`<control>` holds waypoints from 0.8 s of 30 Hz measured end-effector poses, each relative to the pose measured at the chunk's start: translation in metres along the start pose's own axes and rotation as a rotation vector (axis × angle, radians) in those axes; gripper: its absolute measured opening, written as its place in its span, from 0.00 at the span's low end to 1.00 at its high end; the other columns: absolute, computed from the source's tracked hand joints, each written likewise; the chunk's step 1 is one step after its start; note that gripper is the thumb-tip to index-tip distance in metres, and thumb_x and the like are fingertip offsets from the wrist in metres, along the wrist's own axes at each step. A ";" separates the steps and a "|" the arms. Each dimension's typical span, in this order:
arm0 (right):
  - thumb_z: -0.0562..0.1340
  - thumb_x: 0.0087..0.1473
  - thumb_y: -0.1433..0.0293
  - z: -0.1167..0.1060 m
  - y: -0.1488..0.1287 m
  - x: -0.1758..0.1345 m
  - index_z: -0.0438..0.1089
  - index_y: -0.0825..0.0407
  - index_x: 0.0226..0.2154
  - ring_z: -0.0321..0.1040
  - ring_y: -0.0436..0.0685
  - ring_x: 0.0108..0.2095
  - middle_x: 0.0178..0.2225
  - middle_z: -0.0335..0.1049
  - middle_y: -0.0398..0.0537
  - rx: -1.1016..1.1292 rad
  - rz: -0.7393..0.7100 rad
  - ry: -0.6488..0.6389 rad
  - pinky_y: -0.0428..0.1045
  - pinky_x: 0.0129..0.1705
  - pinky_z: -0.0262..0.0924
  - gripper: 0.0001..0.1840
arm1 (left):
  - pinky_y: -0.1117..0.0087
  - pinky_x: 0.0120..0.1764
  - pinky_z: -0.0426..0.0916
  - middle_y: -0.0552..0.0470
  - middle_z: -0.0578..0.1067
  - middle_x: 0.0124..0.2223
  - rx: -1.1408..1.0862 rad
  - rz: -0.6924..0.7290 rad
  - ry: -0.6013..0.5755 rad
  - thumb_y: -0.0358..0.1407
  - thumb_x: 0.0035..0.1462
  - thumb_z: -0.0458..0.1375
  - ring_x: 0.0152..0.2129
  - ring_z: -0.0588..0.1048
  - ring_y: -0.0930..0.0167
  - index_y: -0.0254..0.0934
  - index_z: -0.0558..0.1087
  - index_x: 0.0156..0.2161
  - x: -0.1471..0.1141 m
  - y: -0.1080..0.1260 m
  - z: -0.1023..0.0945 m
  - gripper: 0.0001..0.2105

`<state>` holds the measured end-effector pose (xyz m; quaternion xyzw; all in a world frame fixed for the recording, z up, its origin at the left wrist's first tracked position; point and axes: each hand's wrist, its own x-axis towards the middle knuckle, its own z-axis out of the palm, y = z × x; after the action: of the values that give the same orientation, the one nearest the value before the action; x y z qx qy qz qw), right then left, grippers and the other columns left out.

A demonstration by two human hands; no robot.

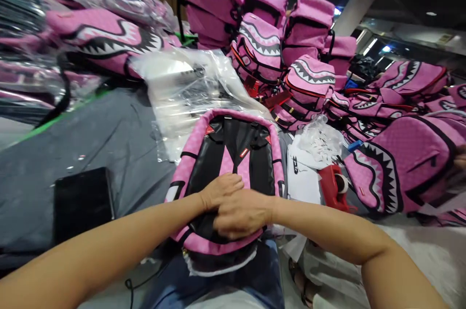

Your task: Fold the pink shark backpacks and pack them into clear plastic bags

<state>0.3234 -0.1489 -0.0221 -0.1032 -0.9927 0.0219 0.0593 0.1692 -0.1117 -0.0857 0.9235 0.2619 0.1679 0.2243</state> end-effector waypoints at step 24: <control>0.58 0.62 0.68 -0.008 0.073 -0.005 0.73 0.49 0.50 0.71 0.59 0.49 0.46 0.76 0.53 -0.310 0.828 0.540 0.55 0.52 0.62 0.15 | 0.44 0.69 0.50 0.37 0.44 0.75 0.194 0.016 0.018 0.65 0.58 0.52 0.71 0.51 0.50 0.42 0.28 0.73 -0.066 0.002 0.030 0.52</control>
<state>0.3438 -0.0788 -0.0187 -0.4970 -0.8095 -0.1312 0.2836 0.1296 -0.1596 -0.1224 0.9414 0.2715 0.1518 0.1302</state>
